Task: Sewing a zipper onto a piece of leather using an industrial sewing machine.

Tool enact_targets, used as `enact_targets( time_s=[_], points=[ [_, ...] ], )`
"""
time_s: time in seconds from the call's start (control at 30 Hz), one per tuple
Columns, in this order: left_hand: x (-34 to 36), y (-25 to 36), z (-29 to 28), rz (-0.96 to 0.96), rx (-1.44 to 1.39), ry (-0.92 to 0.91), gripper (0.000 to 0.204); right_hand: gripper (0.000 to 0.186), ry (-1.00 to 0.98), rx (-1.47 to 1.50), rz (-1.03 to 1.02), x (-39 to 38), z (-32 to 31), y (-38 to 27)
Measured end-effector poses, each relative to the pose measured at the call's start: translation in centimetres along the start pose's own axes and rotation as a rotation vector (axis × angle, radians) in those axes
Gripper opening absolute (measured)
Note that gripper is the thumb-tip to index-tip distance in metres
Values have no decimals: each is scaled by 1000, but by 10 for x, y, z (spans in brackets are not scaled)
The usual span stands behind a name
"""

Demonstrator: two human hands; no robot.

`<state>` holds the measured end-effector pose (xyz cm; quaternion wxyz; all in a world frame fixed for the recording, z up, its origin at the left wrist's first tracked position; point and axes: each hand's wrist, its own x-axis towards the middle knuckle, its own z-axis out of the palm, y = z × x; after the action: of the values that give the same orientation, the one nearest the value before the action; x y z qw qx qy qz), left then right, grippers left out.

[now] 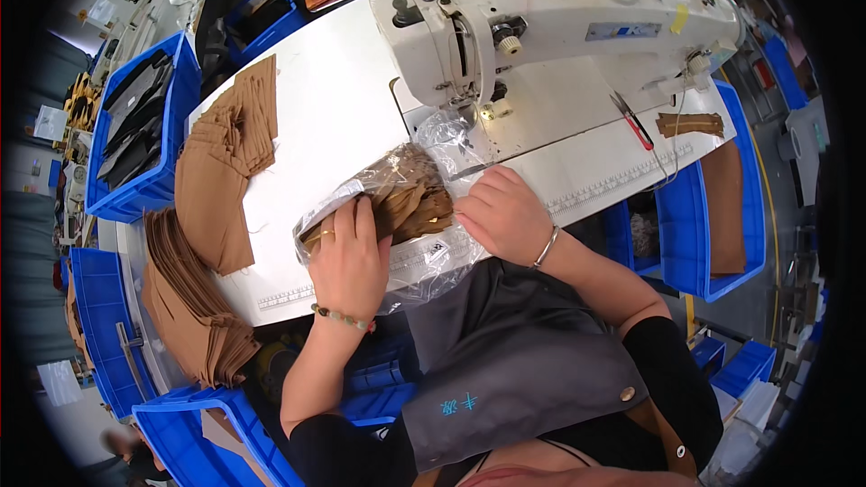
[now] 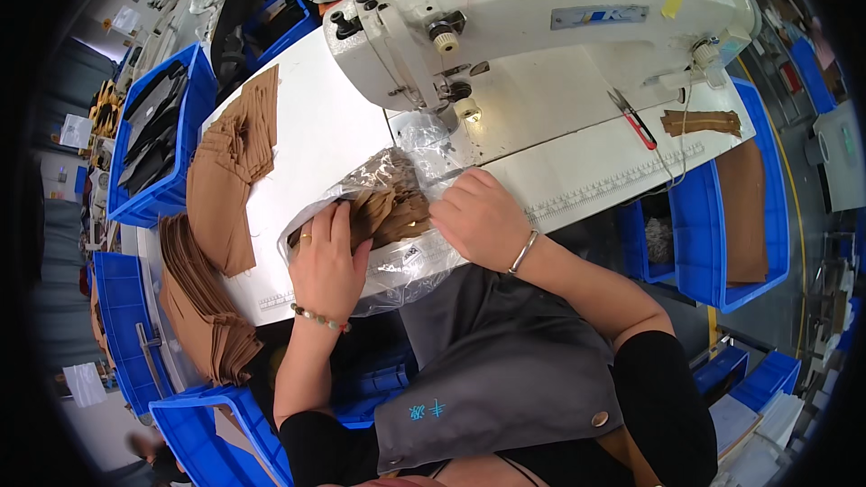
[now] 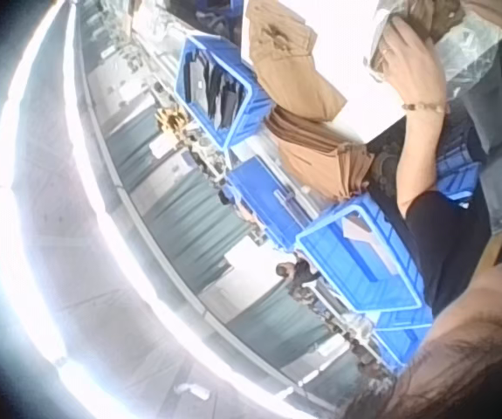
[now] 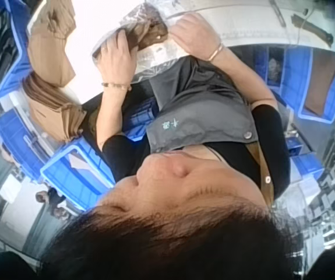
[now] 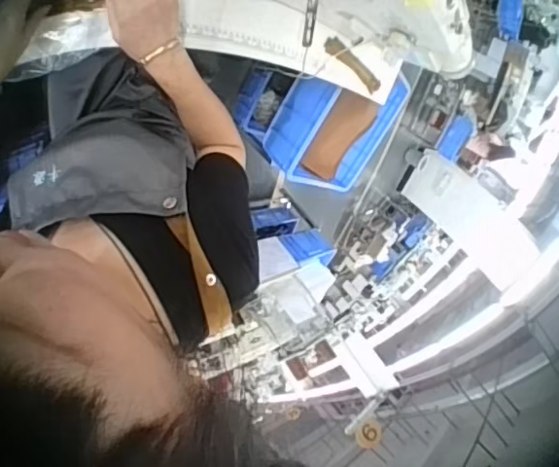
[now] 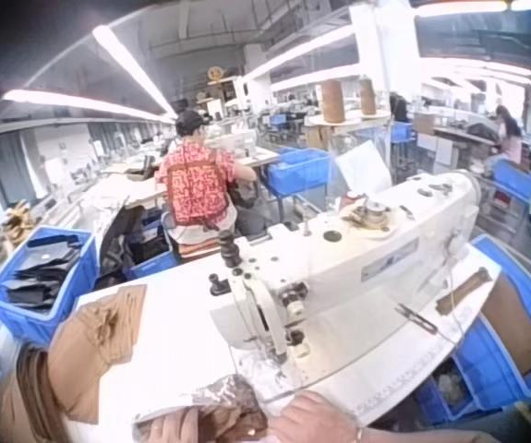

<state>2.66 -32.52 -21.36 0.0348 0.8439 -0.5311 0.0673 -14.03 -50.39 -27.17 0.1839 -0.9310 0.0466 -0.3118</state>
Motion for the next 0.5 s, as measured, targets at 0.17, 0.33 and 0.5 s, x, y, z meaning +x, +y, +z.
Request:
enact_targets(
  time_s=[0.17, 0.33, 0.5],
  points=[
    [15, -7, 8, 90, -69, -13, 67, 14, 40, 34, 14, -1, 3, -1],
    [30, -6, 2, 10, -114, -165, 62, 13, 61, 55, 24, -3, 6, 2],
    [29, -8, 10, 74, -151, -66, 59, 11, 64, 105, 37, -2, 6, 1]
  ],
)
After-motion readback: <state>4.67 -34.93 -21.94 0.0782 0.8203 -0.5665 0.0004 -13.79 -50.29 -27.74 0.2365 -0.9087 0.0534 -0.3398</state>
